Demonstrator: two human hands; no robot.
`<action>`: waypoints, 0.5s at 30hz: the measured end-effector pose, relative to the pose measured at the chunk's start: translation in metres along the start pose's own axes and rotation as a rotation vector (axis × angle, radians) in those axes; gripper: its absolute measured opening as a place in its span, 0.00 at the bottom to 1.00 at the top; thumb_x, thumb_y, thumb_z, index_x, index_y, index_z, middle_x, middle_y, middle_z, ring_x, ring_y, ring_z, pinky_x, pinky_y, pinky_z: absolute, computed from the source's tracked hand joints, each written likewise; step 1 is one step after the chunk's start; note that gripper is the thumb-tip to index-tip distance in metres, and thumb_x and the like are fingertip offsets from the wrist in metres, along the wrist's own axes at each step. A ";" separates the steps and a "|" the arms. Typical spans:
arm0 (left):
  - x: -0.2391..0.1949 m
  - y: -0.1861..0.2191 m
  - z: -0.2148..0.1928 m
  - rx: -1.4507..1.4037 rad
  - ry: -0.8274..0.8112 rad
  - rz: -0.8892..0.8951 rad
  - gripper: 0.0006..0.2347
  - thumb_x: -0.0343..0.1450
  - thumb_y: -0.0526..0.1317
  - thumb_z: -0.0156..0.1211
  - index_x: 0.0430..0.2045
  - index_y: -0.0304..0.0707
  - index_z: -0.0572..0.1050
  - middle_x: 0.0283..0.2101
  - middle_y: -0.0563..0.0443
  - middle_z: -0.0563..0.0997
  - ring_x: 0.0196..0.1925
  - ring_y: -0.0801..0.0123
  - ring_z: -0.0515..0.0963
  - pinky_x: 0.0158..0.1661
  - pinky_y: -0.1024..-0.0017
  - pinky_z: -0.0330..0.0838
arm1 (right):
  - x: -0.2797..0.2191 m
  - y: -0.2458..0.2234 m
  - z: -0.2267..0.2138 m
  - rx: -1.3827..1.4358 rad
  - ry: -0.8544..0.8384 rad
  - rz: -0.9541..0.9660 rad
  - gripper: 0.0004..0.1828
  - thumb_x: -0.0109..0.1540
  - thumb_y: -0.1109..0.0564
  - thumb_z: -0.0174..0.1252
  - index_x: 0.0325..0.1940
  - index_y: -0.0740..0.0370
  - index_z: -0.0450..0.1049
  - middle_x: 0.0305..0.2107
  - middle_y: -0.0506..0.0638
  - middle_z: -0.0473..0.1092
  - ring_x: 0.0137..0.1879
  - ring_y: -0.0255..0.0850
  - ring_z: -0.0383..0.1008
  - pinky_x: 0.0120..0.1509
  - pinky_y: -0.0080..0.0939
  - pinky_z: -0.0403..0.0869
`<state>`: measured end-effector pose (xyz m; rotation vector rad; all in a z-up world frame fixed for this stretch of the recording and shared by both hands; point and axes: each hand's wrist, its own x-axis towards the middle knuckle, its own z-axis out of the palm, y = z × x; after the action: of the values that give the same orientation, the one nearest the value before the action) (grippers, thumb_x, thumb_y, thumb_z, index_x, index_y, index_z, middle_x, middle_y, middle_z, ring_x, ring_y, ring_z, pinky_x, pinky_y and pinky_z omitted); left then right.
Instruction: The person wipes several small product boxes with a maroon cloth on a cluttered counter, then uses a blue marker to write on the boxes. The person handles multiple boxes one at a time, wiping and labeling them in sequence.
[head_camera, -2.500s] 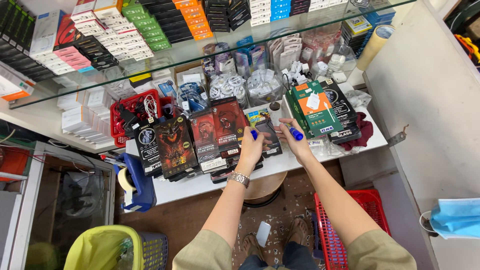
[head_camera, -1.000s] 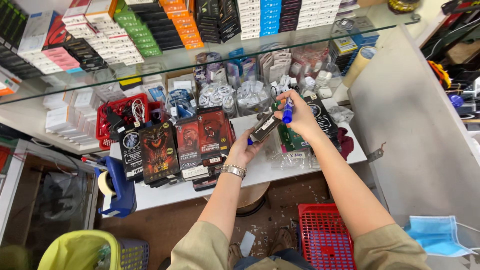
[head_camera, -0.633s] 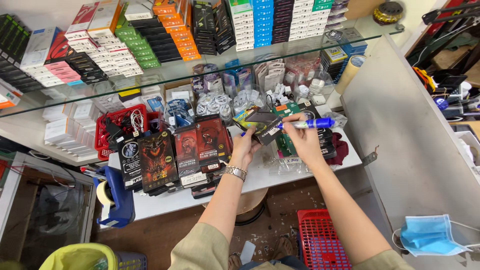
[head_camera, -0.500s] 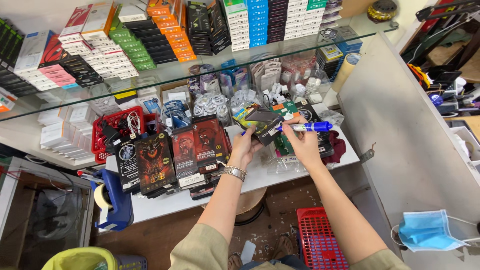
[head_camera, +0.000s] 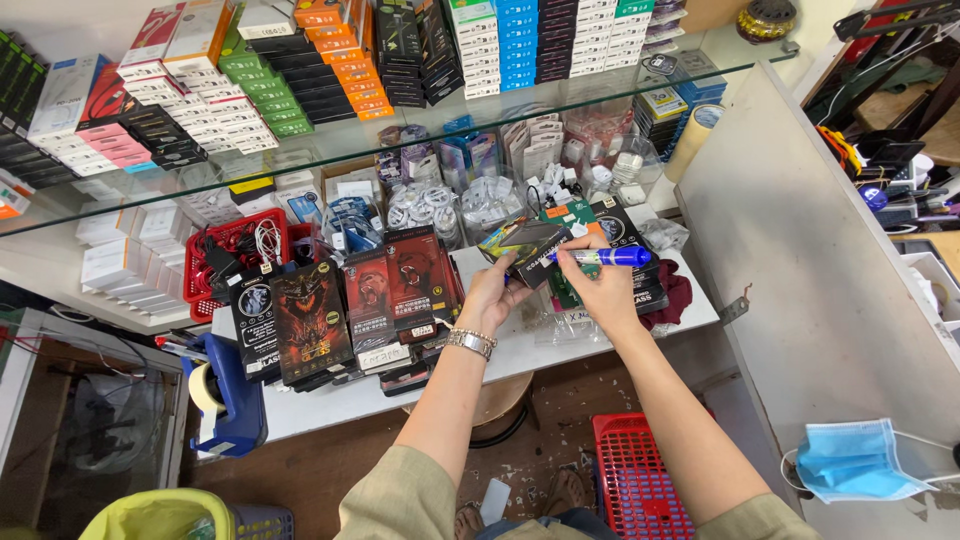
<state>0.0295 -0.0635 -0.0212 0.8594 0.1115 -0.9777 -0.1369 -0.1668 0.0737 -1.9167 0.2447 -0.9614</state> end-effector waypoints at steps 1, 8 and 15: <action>0.000 0.000 -0.001 -0.001 -0.003 0.002 0.17 0.75 0.38 0.56 0.49 0.15 0.68 0.48 0.29 0.79 0.47 0.46 0.84 0.45 0.49 0.80 | 0.000 -0.001 0.000 -0.002 0.005 -0.009 0.06 0.65 0.60 0.63 0.41 0.66 0.75 0.35 0.48 0.75 0.42 0.33 0.74 0.47 0.33 0.71; 0.002 -0.003 -0.007 -0.048 -0.013 -0.017 0.16 0.75 0.37 0.55 0.51 0.17 0.67 0.50 0.30 0.78 0.48 0.46 0.83 0.45 0.48 0.79 | 0.000 0.002 0.002 0.021 0.023 -0.010 0.06 0.65 0.60 0.63 0.41 0.65 0.74 0.34 0.47 0.74 0.41 0.32 0.72 0.47 0.33 0.70; 0.004 -0.003 -0.008 -0.072 -0.014 -0.031 0.16 0.75 0.37 0.55 0.52 0.20 0.67 0.50 0.32 0.78 0.48 0.47 0.83 0.46 0.49 0.79 | -0.001 0.003 0.001 0.005 -0.010 0.044 0.06 0.64 0.60 0.64 0.39 0.64 0.74 0.32 0.46 0.74 0.39 0.31 0.72 0.44 0.33 0.70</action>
<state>0.0316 -0.0611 -0.0302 0.7864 0.1481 -1.0030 -0.1364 -0.1667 0.0707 -1.9033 0.2767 -0.9223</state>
